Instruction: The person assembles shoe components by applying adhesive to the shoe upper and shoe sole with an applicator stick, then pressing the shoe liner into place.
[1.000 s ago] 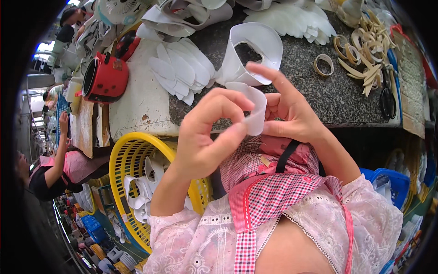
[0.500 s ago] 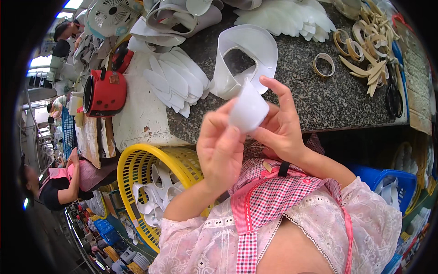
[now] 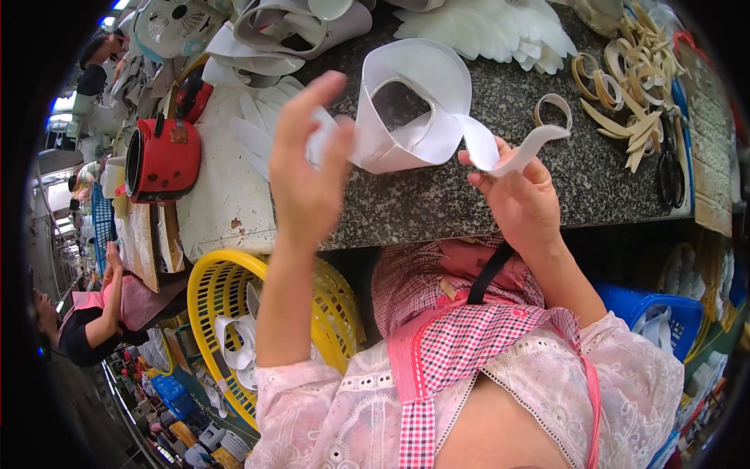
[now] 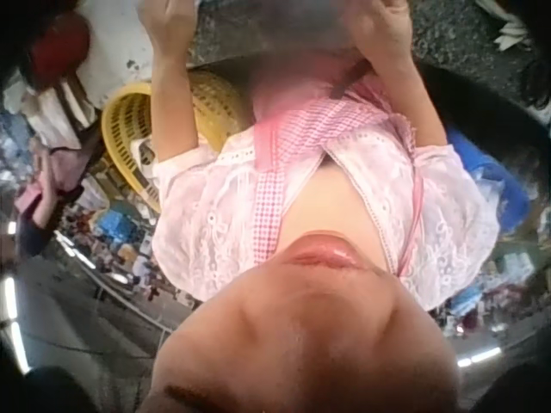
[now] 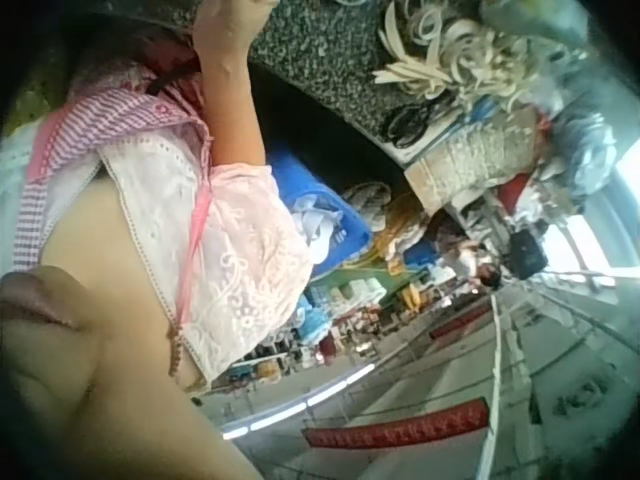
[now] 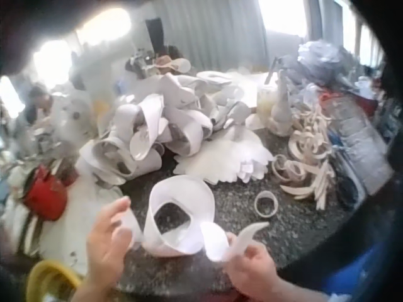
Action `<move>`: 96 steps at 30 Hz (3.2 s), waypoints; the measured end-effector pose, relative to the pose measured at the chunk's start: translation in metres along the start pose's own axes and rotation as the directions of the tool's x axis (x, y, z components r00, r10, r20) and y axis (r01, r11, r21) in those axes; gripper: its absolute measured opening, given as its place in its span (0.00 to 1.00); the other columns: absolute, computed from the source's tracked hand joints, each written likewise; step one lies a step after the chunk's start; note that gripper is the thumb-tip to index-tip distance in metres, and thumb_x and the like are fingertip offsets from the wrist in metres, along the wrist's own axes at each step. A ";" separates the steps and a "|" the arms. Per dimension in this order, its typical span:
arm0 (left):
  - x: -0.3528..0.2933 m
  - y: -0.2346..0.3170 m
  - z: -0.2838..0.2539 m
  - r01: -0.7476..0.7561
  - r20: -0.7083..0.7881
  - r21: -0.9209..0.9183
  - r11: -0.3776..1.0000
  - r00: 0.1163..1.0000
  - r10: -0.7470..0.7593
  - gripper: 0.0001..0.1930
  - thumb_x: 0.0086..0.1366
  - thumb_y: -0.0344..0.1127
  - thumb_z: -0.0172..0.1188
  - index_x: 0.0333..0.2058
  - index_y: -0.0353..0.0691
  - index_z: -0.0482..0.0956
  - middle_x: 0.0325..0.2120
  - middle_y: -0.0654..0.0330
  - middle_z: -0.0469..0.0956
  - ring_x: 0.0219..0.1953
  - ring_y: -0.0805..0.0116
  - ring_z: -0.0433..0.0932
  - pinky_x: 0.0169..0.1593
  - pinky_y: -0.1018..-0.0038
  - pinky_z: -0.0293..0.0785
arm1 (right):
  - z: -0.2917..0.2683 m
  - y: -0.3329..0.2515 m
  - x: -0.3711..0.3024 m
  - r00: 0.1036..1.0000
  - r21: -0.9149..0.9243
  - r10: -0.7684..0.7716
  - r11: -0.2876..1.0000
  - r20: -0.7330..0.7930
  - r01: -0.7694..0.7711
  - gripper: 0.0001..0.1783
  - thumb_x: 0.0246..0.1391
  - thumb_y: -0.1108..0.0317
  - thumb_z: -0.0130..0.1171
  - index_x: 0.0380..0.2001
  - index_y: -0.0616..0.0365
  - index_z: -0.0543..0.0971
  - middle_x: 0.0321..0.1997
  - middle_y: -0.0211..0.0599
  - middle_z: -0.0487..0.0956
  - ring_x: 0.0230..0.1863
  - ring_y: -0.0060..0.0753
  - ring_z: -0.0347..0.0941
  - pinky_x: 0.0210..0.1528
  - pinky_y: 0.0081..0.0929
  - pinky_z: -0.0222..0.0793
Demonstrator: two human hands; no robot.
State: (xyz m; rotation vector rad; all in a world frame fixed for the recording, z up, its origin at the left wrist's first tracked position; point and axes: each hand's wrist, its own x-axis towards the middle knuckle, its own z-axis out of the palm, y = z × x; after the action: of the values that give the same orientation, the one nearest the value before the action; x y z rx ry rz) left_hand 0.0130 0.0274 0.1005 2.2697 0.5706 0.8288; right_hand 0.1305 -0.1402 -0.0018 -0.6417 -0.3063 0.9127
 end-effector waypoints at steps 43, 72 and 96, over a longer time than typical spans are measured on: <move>0.013 -0.081 0.003 0.406 0.901 -0.289 0.867 0.421 0.103 0.04 0.55 0.31 0.57 0.26 0.37 0.75 0.31 0.55 0.79 0.44 0.60 0.75 0.50 0.67 0.69 | -0.030 -0.013 -0.017 0.843 -0.837 -0.508 0.375 0.174 0.398 0.17 0.30 0.87 0.64 0.29 0.62 0.79 0.49 0.39 0.61 0.38 0.30 0.69 0.40 0.24 0.69; -0.075 -0.067 0.012 -0.444 0.455 0.051 0.894 0.807 0.375 0.05 0.43 0.32 0.56 0.23 0.42 0.74 0.28 0.62 0.72 0.39 0.65 0.75 0.50 0.58 0.65 | -0.016 0.034 -0.009 0.859 -0.756 -0.100 0.431 0.502 0.492 0.18 0.53 0.68 0.51 0.46 0.65 0.72 0.47 0.48 0.73 0.42 0.39 0.75 0.42 0.26 0.73; -0.078 -0.076 0.020 -0.400 0.369 -0.020 0.916 0.849 0.379 0.03 0.40 0.33 0.55 0.14 0.41 0.73 0.21 0.62 0.69 0.30 0.66 0.74 0.49 0.60 0.67 | -0.006 0.028 -0.012 0.964 -0.719 0.258 0.682 0.068 -0.132 0.23 0.60 0.65 0.36 0.55 0.68 0.61 0.55 0.54 0.66 0.55 0.45 0.66 0.59 0.38 0.61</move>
State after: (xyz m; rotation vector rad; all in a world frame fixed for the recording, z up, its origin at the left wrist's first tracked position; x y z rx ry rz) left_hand -0.0410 0.0266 0.0041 2.5523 -0.0468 0.5461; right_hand 0.1089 -0.1396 -0.0243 -1.3470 -0.7778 1.0537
